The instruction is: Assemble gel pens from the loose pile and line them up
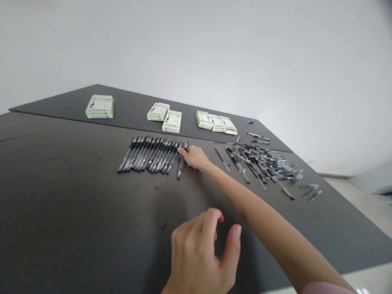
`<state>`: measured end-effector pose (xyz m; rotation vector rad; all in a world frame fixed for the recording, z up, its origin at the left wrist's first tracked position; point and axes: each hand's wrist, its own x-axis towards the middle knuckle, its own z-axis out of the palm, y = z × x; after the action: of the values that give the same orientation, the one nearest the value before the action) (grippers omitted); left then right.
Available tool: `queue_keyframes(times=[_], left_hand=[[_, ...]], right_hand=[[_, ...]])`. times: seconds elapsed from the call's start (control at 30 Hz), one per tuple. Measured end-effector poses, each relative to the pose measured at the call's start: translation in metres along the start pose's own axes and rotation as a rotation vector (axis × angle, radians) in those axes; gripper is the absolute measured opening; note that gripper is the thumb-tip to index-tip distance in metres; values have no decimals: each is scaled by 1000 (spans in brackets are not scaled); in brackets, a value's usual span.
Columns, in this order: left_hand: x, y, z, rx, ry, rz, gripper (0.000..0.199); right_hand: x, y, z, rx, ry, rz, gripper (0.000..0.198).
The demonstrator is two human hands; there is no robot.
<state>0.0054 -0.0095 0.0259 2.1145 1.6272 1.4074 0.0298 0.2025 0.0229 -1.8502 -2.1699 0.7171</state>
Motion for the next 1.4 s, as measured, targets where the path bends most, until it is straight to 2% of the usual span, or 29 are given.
queue_keyframes(times=[0.2,0.4,0.57,1.2,1.3,1.4], left_hand=[[0,0,0,10,-13,-5,14],[1,1,0,14,-26,13,16],[0,1,1,-1,-47,11,19],[1,-1,3,66,-40,0,13],[2,-2,4,85,-45,-10,12],[2,-4,4,98,-48,-16,12]], right_hand=[[-7,-3,2,-45,-17,-27,53],[-20,-2,2,-90,-1,-96,43],[-17,-10,5,-122,-16,-130,34],[-17,-16,11,-213,53,-160,34],[-22,-15,1,-225,118,-167,39],[-34,0,-30,-243,218,-171,44]])
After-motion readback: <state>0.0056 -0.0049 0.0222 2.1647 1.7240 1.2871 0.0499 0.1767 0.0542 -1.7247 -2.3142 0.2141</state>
